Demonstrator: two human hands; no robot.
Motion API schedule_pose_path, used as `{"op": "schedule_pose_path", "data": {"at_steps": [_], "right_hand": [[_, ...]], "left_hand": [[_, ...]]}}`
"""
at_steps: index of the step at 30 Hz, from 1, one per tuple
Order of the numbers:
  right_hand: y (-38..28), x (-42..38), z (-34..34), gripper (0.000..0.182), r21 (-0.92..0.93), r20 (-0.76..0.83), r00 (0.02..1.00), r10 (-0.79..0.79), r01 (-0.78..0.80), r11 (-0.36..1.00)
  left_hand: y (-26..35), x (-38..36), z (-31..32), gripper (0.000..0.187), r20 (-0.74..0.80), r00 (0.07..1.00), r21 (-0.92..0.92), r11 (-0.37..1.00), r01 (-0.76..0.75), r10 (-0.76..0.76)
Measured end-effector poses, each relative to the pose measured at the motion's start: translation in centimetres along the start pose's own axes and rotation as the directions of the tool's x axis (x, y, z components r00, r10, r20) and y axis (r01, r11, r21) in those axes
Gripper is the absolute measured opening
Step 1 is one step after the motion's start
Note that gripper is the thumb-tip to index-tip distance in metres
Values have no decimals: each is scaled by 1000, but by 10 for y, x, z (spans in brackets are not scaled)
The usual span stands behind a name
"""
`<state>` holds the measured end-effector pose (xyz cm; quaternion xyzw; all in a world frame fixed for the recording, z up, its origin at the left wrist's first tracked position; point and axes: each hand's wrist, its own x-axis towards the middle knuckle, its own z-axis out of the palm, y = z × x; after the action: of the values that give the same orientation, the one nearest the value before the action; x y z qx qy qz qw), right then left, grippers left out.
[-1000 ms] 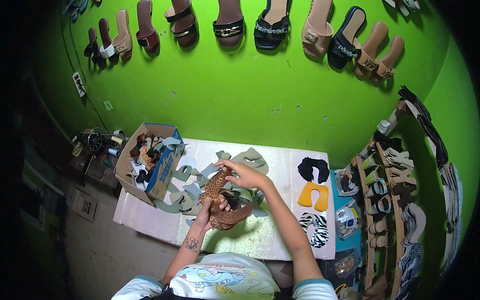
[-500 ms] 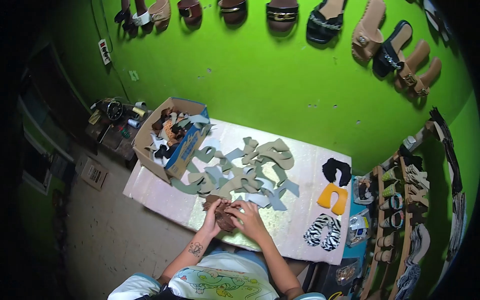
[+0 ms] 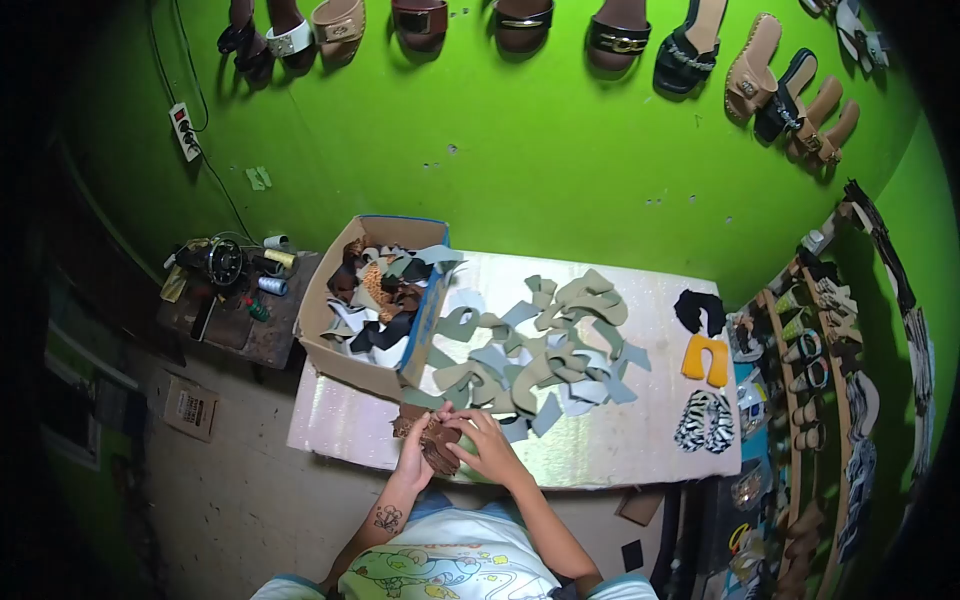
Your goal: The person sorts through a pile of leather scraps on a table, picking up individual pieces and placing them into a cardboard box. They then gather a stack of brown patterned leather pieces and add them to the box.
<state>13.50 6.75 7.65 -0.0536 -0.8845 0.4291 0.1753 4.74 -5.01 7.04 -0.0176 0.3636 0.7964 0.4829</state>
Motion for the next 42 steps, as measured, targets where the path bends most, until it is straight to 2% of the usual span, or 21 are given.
{"op": "schedule_pose_path", "data": {"at_steps": [1,3,5,7,9,13,15,17,19,21,23,25,27,30,31,33,35,37,38,40,42], "right_hand": [[-7,9,13,34,-56,9,999,-33,33,998],[-19,22,32,27,-12,-30,1000,6,-6,1000],[-17,30,47,21,140,96,992,86,-99,985],[-20,38,55,16,307,75,994,77,-97,947],[-26,43,55,18,514,183,963,199,-266,816],[-40,55,61,22,633,417,886,203,-443,635],[-46,58,69,26,599,378,900,219,-417,683],[-40,60,76,28,277,439,845,305,-450,849],[-39,61,87,29,278,373,868,327,-441,853],[-43,64,89,29,188,331,925,185,-257,948],[-43,65,88,31,146,400,899,180,-256,955],[-44,67,86,32,51,307,951,40,-58,997],[-50,72,81,35,147,281,956,90,-135,980],[-58,87,73,35,-22,-10,1000,-10,10,1000],[-57,92,71,35,-20,-3,1000,-23,23,1000],[-54,101,67,34,-105,-52,996,-69,63,992],[-45,115,69,30,-133,-12,988,-156,153,979],[-29,130,72,26,-43,55,993,-103,105,993],[-18,137,73,26,-38,70,992,-107,110,993],[-7,158,70,21,-155,43,998,-44,50,987],[2,184,65,19,-165,-95,995,-27,11,986]], "left_hand": [[10,-2,-8,38,-1,999,60,997,-50,50],[28,-6,-25,32,-28,999,43,999,-23,24],[38,-8,-46,25,-82,985,237,963,-130,153],[56,-14,-50,19,-110,988,199,976,-89,113],[64,-16,-62,20,-12,993,181,977,-115,119],[66,-16,-74,25,63,994,52,994,-92,88],[69,-17,-80,20,79,991,-2,994,-111,111],[74,-17,-78,18,99,982,-110,983,-150,160],[80,-20,-78,22,85,984,-137,980,-143,155],[82,-19,-91,21,151,956,-205,954,-217,250],[85,-18,-96,19,117,957,-209,949,-237,265],[94,-18,-94,15,44,962,-208,945,-254,268],[101,-14,-83,11,-29,960,-219,935,-279,279],[113,-4,-71,10,-138,958,-269,922,-280,251],[116,1,-73,10,-141,954,-270,917,-293,264],[122,7,-73,14,49,940,-327,895,-303,336],[134,12,-64,19,30,936,-340,884,-321,351],[146,17,-61,22,43,916,-342,867,-361,399],[151,19,-58,24,-25,918,-337,862,-380,395],[162,22,-60,24,-1,893,-370,829,-419,451],[176,25,-63,23,-26,871,-374,804,-463,490]]}}
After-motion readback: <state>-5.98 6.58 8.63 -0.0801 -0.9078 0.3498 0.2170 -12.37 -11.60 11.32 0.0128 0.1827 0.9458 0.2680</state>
